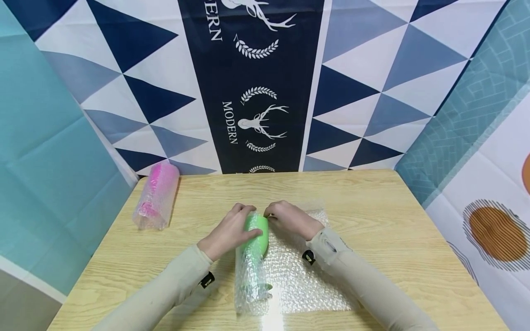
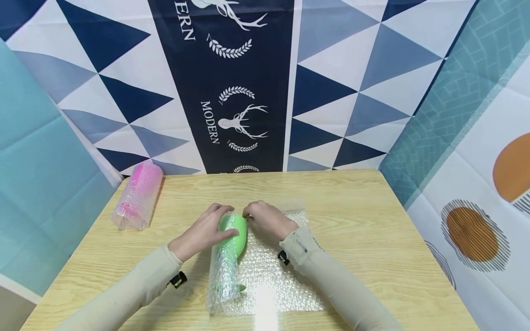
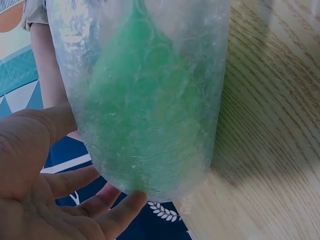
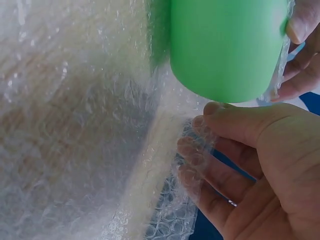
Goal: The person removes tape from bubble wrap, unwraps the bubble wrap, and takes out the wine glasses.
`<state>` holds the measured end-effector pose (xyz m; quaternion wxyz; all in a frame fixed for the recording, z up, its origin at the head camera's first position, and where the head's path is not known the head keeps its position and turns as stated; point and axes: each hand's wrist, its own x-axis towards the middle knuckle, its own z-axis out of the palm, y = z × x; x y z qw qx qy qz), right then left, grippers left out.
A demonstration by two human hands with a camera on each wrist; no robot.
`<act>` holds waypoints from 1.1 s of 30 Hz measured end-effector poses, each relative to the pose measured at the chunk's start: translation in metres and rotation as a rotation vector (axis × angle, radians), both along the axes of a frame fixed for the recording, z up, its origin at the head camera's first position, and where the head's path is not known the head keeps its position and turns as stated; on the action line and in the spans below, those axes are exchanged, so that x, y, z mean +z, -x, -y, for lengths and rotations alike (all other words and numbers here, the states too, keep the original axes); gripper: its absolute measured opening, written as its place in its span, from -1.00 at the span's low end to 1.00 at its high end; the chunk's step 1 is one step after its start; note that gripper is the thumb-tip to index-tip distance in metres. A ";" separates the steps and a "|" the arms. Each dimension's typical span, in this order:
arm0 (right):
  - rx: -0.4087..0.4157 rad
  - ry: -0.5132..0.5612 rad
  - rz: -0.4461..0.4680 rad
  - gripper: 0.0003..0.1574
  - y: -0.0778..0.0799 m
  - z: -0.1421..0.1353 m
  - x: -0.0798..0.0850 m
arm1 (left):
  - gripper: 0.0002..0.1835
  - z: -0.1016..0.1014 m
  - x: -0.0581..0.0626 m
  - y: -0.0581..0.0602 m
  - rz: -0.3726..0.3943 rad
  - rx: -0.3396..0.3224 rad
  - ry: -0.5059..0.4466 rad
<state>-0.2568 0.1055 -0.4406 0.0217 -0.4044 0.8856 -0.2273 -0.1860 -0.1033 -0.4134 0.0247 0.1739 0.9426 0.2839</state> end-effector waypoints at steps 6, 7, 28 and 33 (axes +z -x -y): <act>-0.042 0.004 0.034 -0.79 0.005 0.000 -0.003 | -0.28 0.001 0.000 0.000 0.002 0.007 0.018; -0.048 0.004 0.038 -0.79 0.006 -0.001 -0.004 | -0.27 0.001 0.000 0.000 0.002 0.010 0.020; -0.090 0.034 0.127 -0.80 0.029 -0.010 -0.015 | -0.29 0.011 -0.004 0.002 0.066 0.011 -0.010; -0.107 0.036 0.117 -0.82 0.033 -0.010 -0.017 | -0.29 0.018 -0.004 0.003 0.065 0.011 -0.029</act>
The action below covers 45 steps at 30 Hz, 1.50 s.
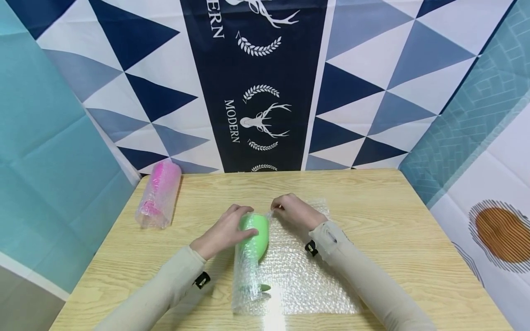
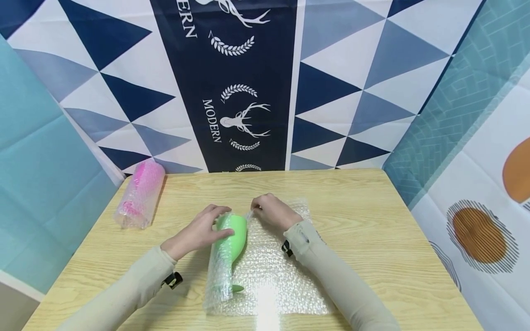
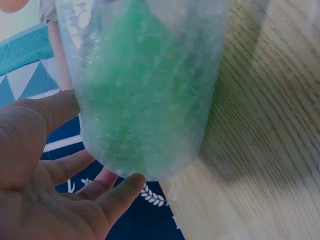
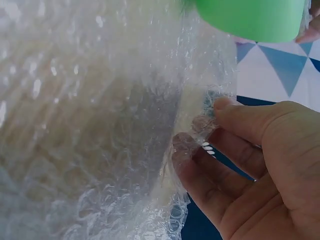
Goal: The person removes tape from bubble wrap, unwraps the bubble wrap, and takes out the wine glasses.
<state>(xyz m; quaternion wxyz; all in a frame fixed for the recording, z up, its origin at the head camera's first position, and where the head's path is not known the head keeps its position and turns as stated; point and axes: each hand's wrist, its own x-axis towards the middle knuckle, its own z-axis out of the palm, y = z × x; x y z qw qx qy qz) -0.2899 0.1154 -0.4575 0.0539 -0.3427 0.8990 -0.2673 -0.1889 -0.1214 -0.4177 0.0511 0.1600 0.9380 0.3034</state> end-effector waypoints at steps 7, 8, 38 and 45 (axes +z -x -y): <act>0.022 -0.007 -0.018 -0.84 0.002 0.000 0.001 | -0.26 0.012 0.002 -0.001 -0.001 0.026 -0.041; 0.024 -0.009 -0.016 -0.83 0.001 0.000 0.002 | -0.24 0.013 0.002 -0.001 -0.002 0.030 -0.045; 0.193 -0.007 -0.181 -0.82 -0.032 0.022 0.002 | -0.83 0.005 0.004 -0.015 -0.321 -0.157 0.089; 0.178 -0.022 -0.183 -0.82 -0.033 0.022 0.003 | -0.79 0.005 0.004 -0.018 -0.348 -0.156 0.119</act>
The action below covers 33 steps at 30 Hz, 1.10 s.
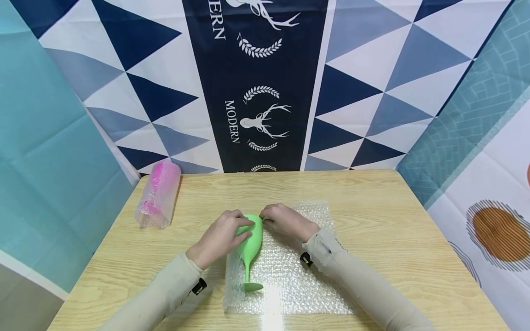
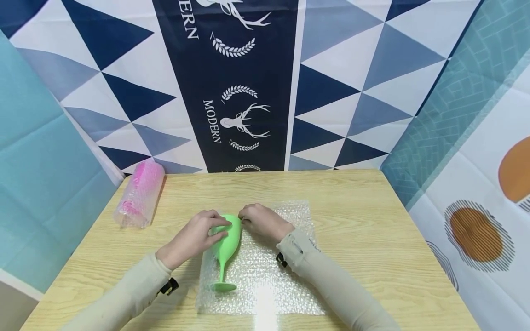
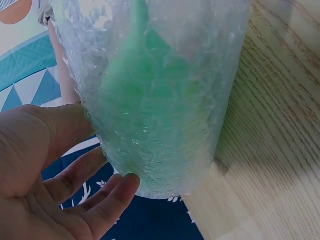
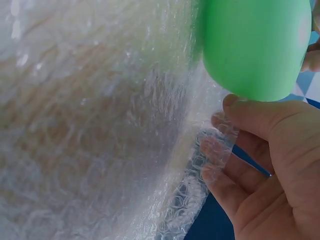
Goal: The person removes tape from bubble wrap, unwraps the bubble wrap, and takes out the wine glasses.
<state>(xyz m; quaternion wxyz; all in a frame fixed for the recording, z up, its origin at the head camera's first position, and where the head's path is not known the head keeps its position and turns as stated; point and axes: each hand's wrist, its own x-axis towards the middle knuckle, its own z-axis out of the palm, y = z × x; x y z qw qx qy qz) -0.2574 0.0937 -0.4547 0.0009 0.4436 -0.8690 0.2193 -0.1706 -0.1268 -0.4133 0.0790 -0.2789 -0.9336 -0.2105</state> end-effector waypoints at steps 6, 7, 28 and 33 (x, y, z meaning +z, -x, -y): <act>-0.009 0.015 0.007 -0.80 0.000 0.001 0.000 | -0.81 0.000 0.001 -0.001 -0.017 0.023 0.007; -0.008 0.016 0.004 -0.80 0.000 0.001 0.000 | -0.81 -0.001 0.001 -0.001 -0.018 0.028 0.007; -0.023 0.030 0.052 -0.79 0.002 -0.001 -0.004 | -0.83 -0.009 0.003 -0.003 0.027 0.055 0.005; -0.034 0.043 0.075 -0.78 0.003 -0.001 -0.005 | -0.83 -0.009 0.003 -0.004 0.038 0.066 0.009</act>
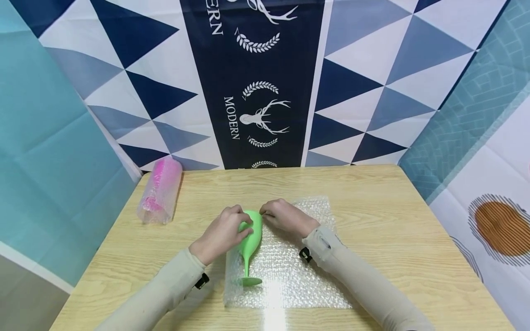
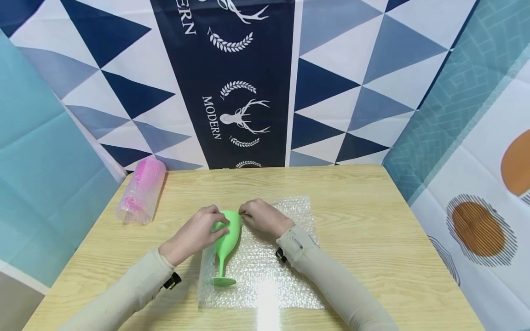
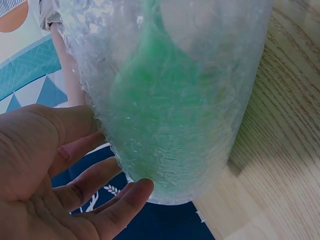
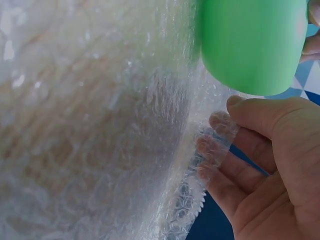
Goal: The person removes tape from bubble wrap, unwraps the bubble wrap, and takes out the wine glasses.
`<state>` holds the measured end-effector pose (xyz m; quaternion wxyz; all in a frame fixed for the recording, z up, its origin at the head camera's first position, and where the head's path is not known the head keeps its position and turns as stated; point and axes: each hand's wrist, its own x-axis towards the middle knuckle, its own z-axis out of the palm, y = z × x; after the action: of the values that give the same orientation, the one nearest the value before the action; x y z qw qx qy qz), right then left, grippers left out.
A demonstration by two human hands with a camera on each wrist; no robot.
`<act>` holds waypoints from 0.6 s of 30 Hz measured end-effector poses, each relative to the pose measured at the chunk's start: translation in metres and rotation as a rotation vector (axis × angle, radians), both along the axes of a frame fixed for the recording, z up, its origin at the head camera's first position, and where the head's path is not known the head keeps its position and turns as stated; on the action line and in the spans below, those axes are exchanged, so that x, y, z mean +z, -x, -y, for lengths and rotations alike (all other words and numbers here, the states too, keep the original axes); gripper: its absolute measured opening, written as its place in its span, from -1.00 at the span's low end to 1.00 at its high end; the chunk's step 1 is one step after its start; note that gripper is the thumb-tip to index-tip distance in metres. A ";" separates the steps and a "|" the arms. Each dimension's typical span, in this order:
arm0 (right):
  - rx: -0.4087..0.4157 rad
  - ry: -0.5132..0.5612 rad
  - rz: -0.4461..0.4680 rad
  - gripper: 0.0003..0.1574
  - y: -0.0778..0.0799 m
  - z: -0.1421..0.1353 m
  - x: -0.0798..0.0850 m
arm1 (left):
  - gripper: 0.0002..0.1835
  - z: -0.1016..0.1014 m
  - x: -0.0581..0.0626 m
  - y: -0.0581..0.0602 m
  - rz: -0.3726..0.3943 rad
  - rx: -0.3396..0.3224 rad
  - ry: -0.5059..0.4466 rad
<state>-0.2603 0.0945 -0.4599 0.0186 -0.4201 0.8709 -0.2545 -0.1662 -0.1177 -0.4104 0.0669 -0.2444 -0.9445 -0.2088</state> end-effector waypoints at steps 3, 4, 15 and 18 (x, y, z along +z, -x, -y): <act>-0.012 -0.004 0.022 -0.76 0.002 0.000 -0.001 | -0.84 0.000 0.000 0.000 -0.003 0.003 0.017; -0.020 -0.005 0.027 -0.76 0.002 0.000 -0.001 | -0.84 -0.001 0.000 0.000 -0.007 0.002 0.024; -0.062 0.027 0.106 -0.82 0.011 -0.001 0.000 | -0.86 -0.002 0.000 -0.003 -0.024 0.009 0.033; -0.072 0.032 0.106 -0.83 0.014 0.000 0.000 | -0.87 -0.002 0.000 -0.003 -0.029 0.016 0.033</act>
<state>-0.2740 0.0943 -0.4602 0.0486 -0.3746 0.8791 -0.2906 -0.1631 -0.1160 -0.4109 0.0782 -0.2409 -0.9487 -0.1891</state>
